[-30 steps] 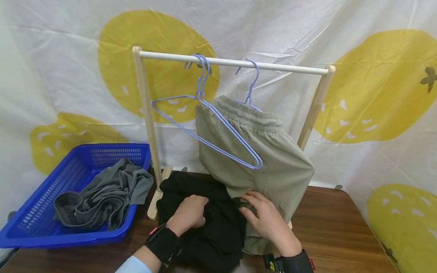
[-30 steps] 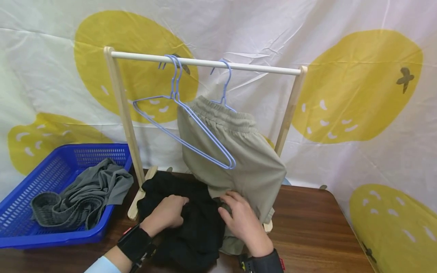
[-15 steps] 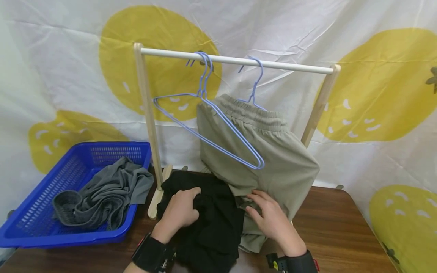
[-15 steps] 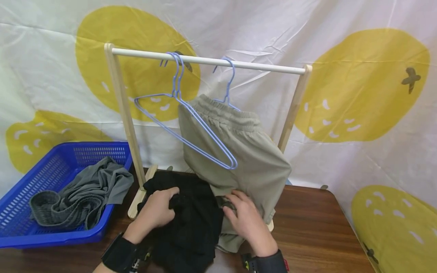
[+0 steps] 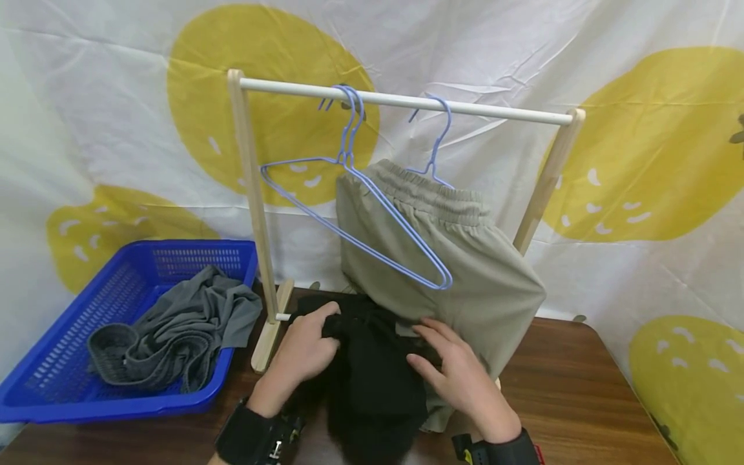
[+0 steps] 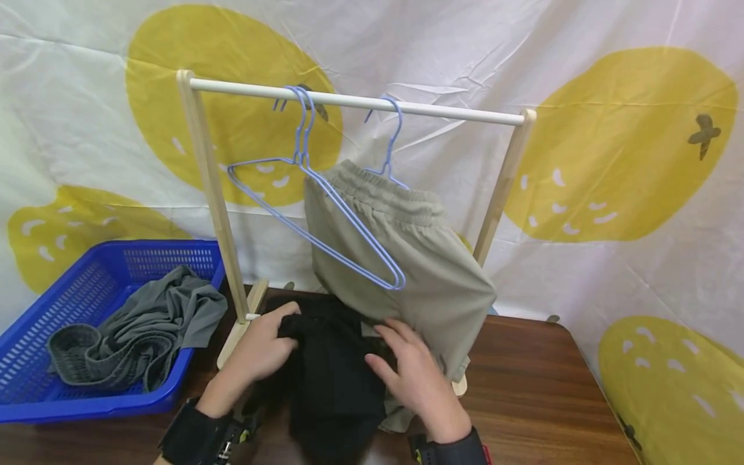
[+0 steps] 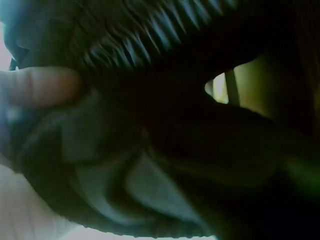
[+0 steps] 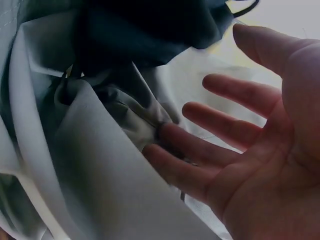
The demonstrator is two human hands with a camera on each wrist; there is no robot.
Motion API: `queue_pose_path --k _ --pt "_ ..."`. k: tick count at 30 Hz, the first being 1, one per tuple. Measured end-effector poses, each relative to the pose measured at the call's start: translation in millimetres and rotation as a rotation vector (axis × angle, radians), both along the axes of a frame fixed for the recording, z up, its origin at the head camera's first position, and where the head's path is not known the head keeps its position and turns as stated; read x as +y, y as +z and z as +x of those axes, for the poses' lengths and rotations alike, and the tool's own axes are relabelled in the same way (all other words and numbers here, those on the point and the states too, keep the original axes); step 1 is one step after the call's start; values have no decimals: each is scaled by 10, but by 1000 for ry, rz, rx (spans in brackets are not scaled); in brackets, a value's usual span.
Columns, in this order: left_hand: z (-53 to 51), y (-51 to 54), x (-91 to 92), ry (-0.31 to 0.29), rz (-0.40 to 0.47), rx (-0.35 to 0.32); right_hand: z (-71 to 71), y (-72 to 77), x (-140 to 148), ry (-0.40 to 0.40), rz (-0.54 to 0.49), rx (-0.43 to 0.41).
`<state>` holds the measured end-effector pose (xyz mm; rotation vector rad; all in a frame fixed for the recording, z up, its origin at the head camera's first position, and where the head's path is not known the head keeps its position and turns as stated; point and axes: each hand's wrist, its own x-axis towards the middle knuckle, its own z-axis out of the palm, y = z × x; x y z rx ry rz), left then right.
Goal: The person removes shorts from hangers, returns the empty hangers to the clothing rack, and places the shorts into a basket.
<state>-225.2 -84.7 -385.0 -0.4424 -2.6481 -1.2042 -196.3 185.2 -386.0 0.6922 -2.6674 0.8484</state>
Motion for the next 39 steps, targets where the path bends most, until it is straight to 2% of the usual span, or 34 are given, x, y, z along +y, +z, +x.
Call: queue_pose_path --k 4,6,12,18,22,31,39 --pt "0 76 -40 -60 128 -62 5 -2 -20 21 3 28" --pt "3 106 -62 -100 182 -64 9 1 -25 31 2 34" --pt "10 132 -151 -205 273 3 19 14 -37 56 -12 43" --pt "-15 140 -206 -237 368 60 21 15 -62 58 -30 56" --pt "-31 152 -216 -204 442 69 25 7 -75 61 -39 66" --pt "16 201 -278 -32 495 116 11 -7 -95 89 -53 175" --pt "64 274 -389 12 516 157 -5 -34 -106 104 -67 221"
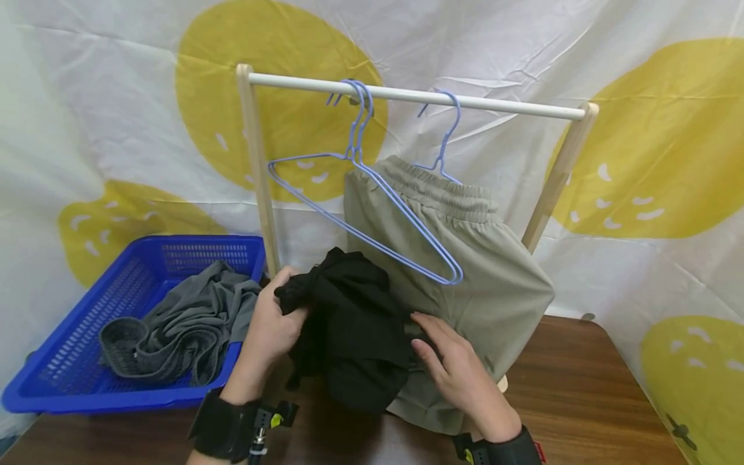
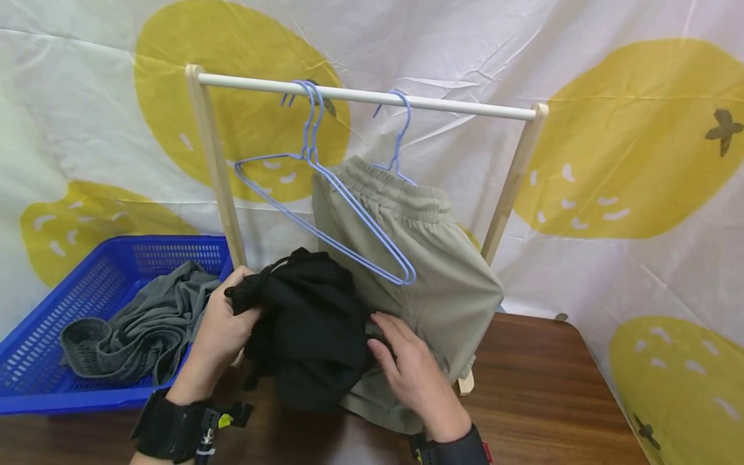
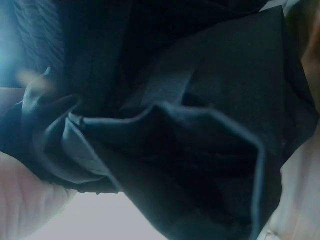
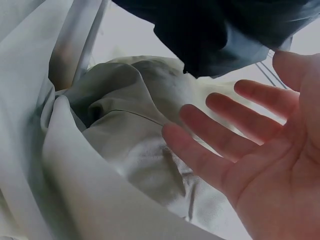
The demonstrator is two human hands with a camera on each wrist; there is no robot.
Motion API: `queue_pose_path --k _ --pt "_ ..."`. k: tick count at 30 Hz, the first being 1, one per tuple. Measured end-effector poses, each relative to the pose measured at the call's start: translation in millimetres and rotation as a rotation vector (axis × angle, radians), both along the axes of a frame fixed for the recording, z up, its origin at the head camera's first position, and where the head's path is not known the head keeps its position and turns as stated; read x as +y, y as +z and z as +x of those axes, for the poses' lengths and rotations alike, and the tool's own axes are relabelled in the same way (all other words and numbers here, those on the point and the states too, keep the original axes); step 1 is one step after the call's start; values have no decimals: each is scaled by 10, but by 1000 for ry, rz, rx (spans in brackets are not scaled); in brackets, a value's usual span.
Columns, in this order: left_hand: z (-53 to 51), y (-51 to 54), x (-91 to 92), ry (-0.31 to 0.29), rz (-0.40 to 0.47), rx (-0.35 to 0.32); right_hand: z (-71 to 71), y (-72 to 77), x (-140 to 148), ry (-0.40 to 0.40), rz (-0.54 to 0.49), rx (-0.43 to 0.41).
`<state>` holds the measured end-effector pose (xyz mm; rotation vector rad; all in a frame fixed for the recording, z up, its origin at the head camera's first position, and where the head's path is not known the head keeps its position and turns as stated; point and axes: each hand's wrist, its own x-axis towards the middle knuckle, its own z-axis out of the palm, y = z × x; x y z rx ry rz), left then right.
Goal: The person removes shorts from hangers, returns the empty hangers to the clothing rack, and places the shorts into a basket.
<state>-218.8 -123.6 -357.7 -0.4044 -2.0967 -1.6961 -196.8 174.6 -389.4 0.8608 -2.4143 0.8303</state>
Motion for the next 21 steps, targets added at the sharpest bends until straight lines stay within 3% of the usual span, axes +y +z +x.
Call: queue_pose_path --k 8,16,21 --pt "65 93 -100 43 45 -28 -18 -39 -18 10 -16 63" --pt "163 184 -196 37 120 -44 -9 -60 -71 4 -7 39" --pt "201 240 -273 80 164 -33 -7 -68 -88 1 -2 39"
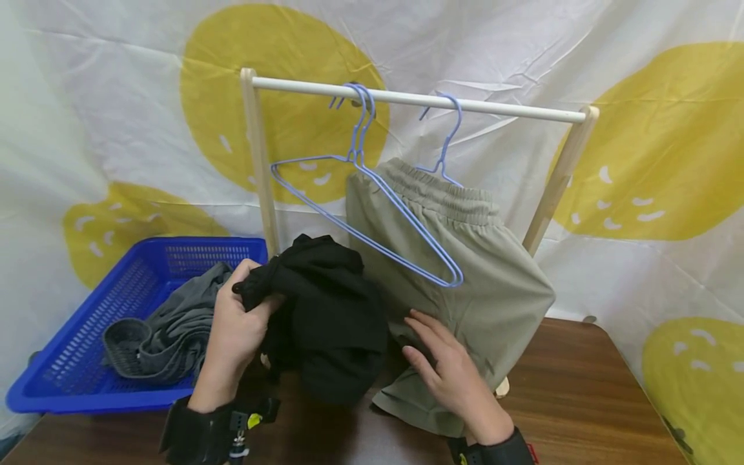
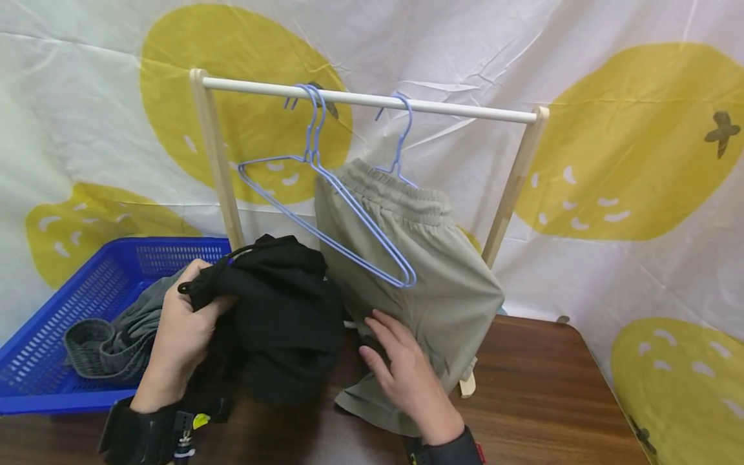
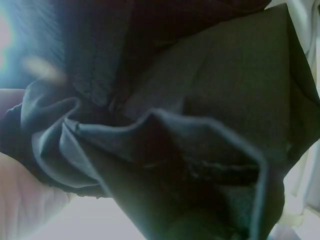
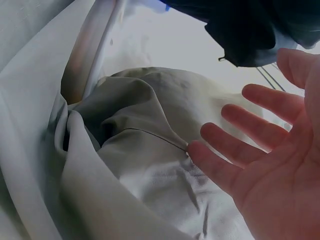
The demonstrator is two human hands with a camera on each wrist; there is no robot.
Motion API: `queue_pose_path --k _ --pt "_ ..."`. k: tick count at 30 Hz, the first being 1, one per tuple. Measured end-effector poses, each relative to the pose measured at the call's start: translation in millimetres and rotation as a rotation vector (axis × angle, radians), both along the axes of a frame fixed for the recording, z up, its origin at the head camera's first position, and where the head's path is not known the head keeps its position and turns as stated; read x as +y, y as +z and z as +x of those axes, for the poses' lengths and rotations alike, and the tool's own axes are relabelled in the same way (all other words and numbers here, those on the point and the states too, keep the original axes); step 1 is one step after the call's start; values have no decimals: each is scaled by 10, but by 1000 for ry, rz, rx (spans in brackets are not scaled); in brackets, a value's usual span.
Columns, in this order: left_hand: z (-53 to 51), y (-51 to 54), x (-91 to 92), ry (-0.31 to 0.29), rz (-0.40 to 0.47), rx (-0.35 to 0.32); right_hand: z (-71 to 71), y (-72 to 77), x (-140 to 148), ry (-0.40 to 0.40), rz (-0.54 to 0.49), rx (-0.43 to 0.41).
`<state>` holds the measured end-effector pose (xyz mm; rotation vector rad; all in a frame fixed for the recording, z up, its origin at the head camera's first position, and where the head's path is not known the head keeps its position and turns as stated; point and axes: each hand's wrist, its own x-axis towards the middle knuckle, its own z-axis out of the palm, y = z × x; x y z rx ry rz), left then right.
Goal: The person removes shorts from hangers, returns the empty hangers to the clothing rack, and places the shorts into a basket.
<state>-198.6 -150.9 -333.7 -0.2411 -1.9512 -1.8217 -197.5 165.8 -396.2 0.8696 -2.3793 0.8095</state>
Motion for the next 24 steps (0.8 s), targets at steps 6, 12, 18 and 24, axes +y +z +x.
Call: queue_pose_path --k 6,12,18,24 --pt "37 49 -113 63 86 -16 7 -7 -16 6 2 1" --pt "76 74 -211 73 192 -12 15 -21 -42 13 6 -6" --pt "91 90 -280 132 280 24 21 -25 -66 16 12 -25" --pt "123 100 -376 214 335 5 32 -20 -82 22 17 -32"
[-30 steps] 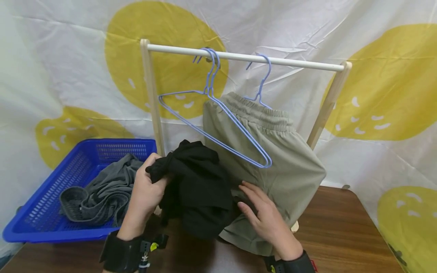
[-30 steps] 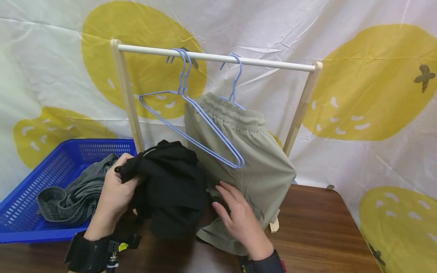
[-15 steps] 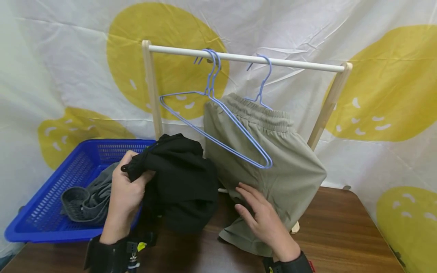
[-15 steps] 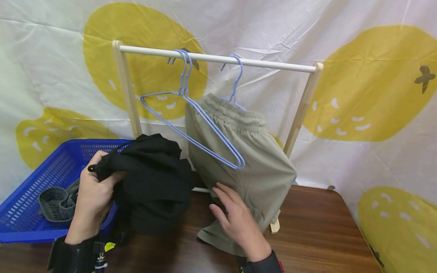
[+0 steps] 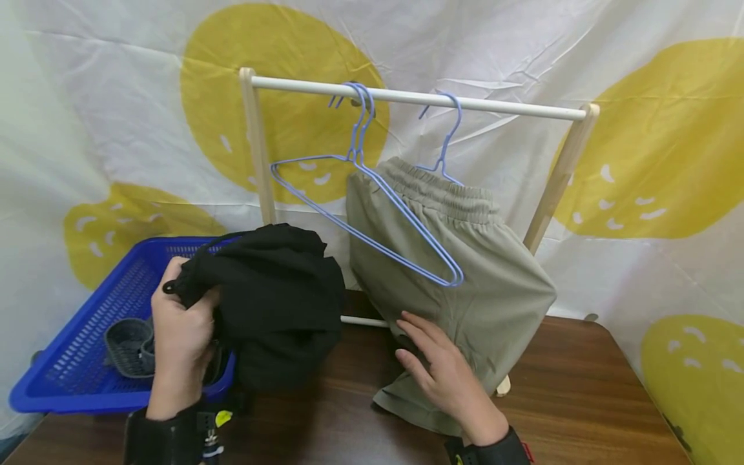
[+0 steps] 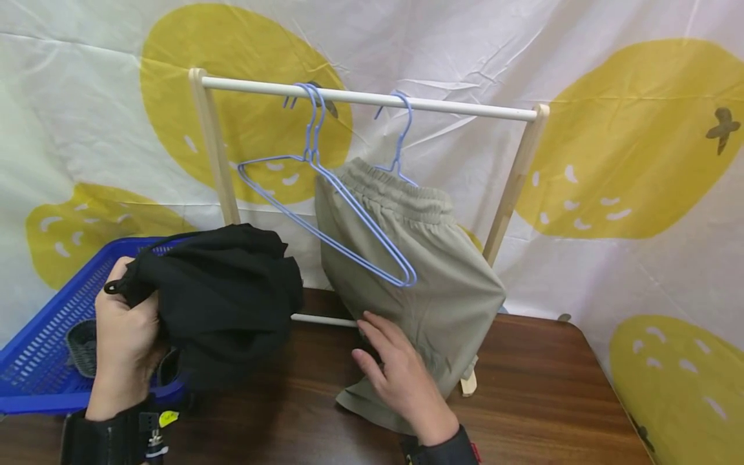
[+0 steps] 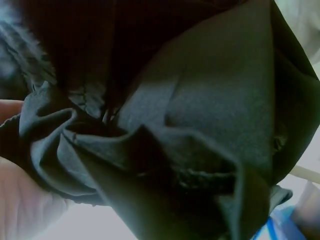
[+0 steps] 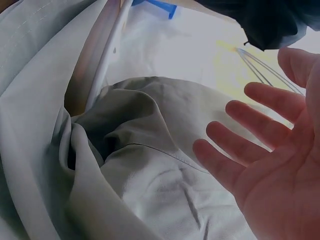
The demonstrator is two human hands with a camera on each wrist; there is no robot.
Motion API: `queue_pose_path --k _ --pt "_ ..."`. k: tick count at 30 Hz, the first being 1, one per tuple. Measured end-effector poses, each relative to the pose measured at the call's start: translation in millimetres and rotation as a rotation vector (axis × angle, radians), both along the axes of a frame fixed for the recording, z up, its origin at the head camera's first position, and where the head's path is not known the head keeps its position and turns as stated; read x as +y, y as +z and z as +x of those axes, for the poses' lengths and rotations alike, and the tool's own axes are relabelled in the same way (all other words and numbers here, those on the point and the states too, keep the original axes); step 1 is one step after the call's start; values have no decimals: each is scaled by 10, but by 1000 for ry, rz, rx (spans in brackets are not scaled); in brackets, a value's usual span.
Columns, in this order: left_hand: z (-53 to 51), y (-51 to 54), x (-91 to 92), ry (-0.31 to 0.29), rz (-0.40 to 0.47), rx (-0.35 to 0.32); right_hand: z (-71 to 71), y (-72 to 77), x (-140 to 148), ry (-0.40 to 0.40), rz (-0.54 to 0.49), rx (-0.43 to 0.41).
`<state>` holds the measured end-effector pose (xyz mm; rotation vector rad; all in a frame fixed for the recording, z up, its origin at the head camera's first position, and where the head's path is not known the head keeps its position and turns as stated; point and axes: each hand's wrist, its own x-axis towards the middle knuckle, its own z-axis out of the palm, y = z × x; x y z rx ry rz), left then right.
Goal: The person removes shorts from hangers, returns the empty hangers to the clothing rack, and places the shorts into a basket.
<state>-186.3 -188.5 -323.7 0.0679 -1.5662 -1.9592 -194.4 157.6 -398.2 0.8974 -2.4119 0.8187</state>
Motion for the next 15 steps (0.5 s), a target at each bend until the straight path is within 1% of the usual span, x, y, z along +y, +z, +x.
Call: queue_pose_path --k 1,4,6,8,12,15 --pt "9 2 -14 7 22 -4 1 -1 -2 1 0 0" --pt "31 9 -51 15 88 15 3 -5 -6 6 -3 -3" --pt "38 17 -73 17 131 44 4 -6 -8 7 -7 -3" --pt "44 22 -97 26 156 72 4 -7 -9 6 -7 -3" --pt "48 35 -147 70 225 107 2 -12 -18 7 0 4" --pt "42 39 -189 123 255 139 3 -10 -25 11 3 8"
